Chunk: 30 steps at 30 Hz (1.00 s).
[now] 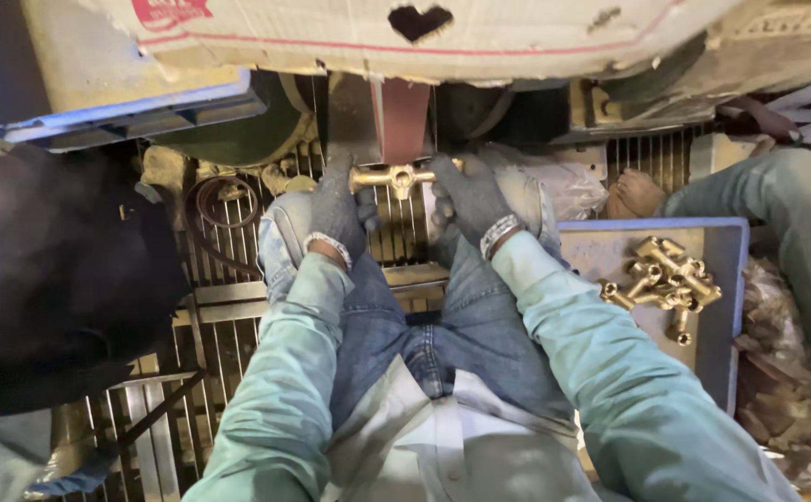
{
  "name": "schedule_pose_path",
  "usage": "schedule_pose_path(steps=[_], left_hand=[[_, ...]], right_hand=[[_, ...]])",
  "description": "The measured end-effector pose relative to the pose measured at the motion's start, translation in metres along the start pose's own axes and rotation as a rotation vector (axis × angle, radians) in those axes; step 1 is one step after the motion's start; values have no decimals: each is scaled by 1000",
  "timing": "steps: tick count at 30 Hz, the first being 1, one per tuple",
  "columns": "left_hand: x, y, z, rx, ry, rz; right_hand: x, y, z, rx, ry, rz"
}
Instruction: The person sits on the floor and uses a belt sander to polish brass-colored metal parts. They pick up each part from a blue tray, press it against the moving belt, rotate it to smooth different surfaces, and place it back into the tray.
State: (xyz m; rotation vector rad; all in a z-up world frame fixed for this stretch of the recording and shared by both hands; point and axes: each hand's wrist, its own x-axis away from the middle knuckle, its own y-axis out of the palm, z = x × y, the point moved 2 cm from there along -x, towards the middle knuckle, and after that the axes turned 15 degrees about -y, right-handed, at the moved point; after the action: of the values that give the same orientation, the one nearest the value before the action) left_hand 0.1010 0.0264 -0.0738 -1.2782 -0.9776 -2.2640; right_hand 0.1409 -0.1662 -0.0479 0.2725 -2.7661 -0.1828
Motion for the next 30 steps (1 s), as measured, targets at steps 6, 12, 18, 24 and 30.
schedule_pose_path(steps=[6, 12, 18, 24, 30], left_hand=[[20, -8, -7, -149, 53, -137], [5, -7, -6, -147, 20, -71], [-16, -2, 0, -64, -42, -28], [-10, 3, 7, -34, -77, -11], [-7, 6, 8, 45, -95, 11]], right_hand=[[22, -8, 1, -15, -133, -67], [15, -9, 8, -92, -124, -66], [-2, -7, 12, -6, 38, 35], [-5, -12, 8, 778, -634, -304], [-9, -12, 15, 776, -488, -362]])
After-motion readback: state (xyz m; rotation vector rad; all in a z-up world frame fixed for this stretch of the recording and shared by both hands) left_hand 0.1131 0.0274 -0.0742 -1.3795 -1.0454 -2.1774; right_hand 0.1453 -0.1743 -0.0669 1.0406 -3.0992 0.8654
